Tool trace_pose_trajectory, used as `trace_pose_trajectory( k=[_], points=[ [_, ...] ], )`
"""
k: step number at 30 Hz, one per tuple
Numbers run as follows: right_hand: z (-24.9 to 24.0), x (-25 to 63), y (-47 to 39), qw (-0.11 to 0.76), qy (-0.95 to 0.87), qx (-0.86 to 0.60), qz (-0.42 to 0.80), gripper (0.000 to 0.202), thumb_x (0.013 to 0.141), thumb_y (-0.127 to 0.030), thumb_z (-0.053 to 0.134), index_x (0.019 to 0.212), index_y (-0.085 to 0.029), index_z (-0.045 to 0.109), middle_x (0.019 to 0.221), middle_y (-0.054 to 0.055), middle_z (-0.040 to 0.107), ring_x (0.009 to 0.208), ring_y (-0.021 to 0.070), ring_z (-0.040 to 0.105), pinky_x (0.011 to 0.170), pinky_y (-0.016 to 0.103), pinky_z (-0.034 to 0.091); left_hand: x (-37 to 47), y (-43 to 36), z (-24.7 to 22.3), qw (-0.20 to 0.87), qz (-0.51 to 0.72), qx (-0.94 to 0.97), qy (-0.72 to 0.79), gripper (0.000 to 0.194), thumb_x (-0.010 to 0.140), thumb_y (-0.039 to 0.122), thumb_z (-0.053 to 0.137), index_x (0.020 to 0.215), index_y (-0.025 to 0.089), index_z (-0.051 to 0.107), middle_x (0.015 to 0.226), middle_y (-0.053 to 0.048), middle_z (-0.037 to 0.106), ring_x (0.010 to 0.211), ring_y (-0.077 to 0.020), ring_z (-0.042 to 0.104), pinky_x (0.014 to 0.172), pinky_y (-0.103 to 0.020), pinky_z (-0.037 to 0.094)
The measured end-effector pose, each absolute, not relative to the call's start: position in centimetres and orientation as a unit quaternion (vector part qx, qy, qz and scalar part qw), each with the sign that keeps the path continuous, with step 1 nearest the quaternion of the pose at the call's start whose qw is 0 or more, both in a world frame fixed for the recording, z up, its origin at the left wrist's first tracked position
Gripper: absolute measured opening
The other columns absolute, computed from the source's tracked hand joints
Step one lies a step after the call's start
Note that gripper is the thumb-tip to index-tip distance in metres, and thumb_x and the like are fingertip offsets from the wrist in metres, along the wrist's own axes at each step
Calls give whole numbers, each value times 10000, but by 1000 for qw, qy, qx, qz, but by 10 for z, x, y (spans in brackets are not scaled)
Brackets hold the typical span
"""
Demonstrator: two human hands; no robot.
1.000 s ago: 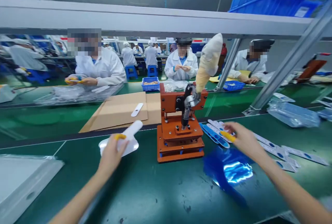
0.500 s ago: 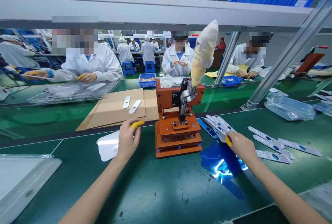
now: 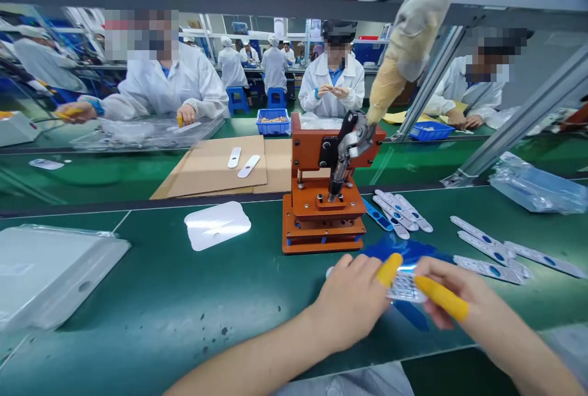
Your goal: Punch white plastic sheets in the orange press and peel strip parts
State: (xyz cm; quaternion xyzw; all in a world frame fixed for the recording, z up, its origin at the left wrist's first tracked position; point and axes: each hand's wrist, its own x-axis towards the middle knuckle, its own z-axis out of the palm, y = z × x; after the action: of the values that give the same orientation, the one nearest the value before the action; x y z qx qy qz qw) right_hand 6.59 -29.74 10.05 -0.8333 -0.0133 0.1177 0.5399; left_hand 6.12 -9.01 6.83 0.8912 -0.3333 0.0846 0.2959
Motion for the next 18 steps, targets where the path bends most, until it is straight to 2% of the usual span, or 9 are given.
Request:
trace_pose_trajectory(
  k=[2, 3, 5, 8, 14, 18],
  points=[
    [102, 69, -276, 582, -30, -804, 121, 306, 776, -523, 589, 807, -218, 577, 582, -9, 548, 448, 110, 490, 395, 209, 385, 63, -90, 68, 431, -55, 863, -257, 363, 968, 379, 310, 1021, 147, 584, 814, -76, 651, 777, -201, 634, 704, -326, 509],
    [101, 73, -270, 589, -49, -799, 113, 316, 763, -511, 620, 869, -215, 589, 658, 6, 575, 519, 123, 530, 428, 211, 414, 63, -86, 68, 503, -127, 827, -218, 418, 971, 414, 263, 895, 157, 584, 676, -37, 608, 630, -161, 602, 609, -278, 492],
    [100, 82, -262, 583, -101, -803, 71, 339, 739, -475, 672, 939, -210, 604, 798, 37, 601, 687, 158, 584, 533, 234, 484, 59, -76, 68, 607, -226, 742, -172, 504, 963, 476, 210, 697, 173, 512, 540, 9, 510, 479, -111, 507, 506, -221, 436],
    [99, 91, -252, 574, -173, -795, 91, 272, 776, -450, 652, 861, -199, 590, 852, 36, 574, 730, 150, 567, 635, 259, 519, 51, -63, 71, 641, -235, 712, -164, 513, 947, 502, 259, 600, 178, 454, 537, 11, 489, 495, -97, 475, 535, -209, 412],
    [107, 98, -233, 547, -230, -794, 133, 230, 839, -420, 595, 795, -197, 559, 817, 19, 523, 663, 126, 554, 560, 235, 493, 47, -50, 81, 577, -179, 783, -152, 521, 957, 467, 247, 573, 187, 463, 562, 13, 517, 571, -111, 479, 664, -228, 400],
    [108, 101, -232, 475, -295, -826, 67, 145, 894, -315, 522, 797, -210, 544, 802, 19, 528, 662, 129, 536, 556, 240, 463, 46, -46, 82, 592, -179, 773, -140, 566, 948, 526, 217, 575, 187, 474, 554, 11, 511, 563, -113, 475, 665, -229, 405]
  ],
)
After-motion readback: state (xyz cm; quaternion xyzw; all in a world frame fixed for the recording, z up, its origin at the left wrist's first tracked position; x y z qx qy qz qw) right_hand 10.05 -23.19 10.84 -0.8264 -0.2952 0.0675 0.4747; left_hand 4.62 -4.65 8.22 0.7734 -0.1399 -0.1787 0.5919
